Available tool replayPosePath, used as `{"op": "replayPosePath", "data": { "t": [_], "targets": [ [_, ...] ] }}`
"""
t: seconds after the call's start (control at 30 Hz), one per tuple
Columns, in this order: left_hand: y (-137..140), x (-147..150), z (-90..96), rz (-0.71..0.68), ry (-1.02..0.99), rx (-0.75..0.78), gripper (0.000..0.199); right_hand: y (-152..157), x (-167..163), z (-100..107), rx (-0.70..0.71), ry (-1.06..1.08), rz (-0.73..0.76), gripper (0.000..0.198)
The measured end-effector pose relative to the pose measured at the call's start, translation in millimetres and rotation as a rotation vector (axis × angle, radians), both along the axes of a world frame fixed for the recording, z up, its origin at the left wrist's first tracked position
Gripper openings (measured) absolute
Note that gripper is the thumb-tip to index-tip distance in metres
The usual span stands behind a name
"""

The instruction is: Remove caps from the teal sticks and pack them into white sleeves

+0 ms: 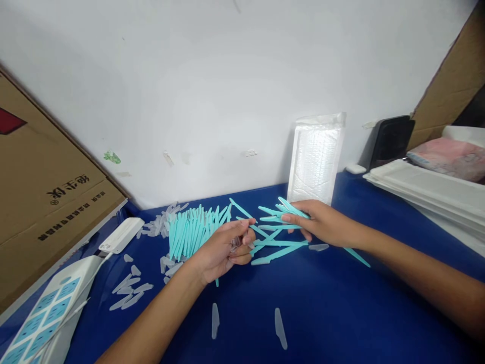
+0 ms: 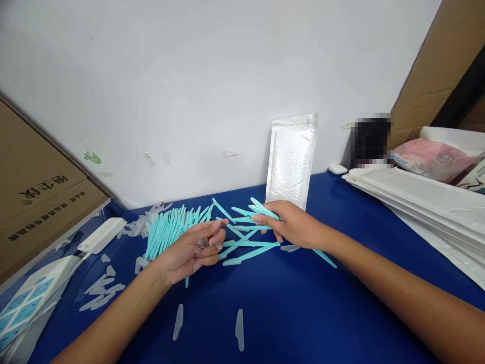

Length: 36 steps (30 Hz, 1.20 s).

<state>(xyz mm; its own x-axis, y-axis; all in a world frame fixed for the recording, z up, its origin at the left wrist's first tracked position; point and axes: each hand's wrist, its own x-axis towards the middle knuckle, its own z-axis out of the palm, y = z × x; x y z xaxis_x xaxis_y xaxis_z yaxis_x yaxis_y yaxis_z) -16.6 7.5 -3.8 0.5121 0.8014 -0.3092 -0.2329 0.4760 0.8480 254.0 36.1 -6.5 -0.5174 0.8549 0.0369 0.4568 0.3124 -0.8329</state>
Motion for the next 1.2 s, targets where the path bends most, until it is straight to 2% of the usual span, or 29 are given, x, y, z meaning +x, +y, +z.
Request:
{"op": "replayPosePath", "data": {
  "t": [0.2, 0.33, 0.63, 0.77, 0.93, 1.03, 1.2],
  "targets": [
    [1.3, -0.2, -2.9, -0.025, 0.125, 0.147, 0.041, -3.0, -1.2, 1.3, -0.043, -0.009, -0.045, 0.057],
    [1.6, -0.2, -3.1, -0.015, 0.169, 0.141, 0.047, -4.7, -1.5, 3.4, -0.041, 0.003, -0.043, 0.055],
    [3.5, -1.1, -0.4, 0.060, 0.042, -0.015, 0.010, -3.0, -2.3, 2.1, -0.025, 0.057, -0.034, 0.052],
    [-0.4, -0.6, 0.5, 0.026, 0.083, 0.021, 0.019, -2.4, -1.7, 2.0, -0.027, 0.053, -0.032, 0.052],
    [-1.9, -1.1, -3.7, -0.040, 0.127, 0.138, 0.033, -2.8, -1.8, 3.1, -0.038, 0.046, -0.043, 0.054],
    [0.9, -1.2, -5.9, -0.040, 0.160, 0.174, 0.033, -3.8, -2.0, 4.8, -0.050, 0.053, -0.045, 0.056],
    [6.2, -2.0, -6.9, -0.024, 0.315, 0.267, 0.045, -5.5, -1.9, 8.0, -0.075, 0.066, -0.051, 0.055]
  ]
}}
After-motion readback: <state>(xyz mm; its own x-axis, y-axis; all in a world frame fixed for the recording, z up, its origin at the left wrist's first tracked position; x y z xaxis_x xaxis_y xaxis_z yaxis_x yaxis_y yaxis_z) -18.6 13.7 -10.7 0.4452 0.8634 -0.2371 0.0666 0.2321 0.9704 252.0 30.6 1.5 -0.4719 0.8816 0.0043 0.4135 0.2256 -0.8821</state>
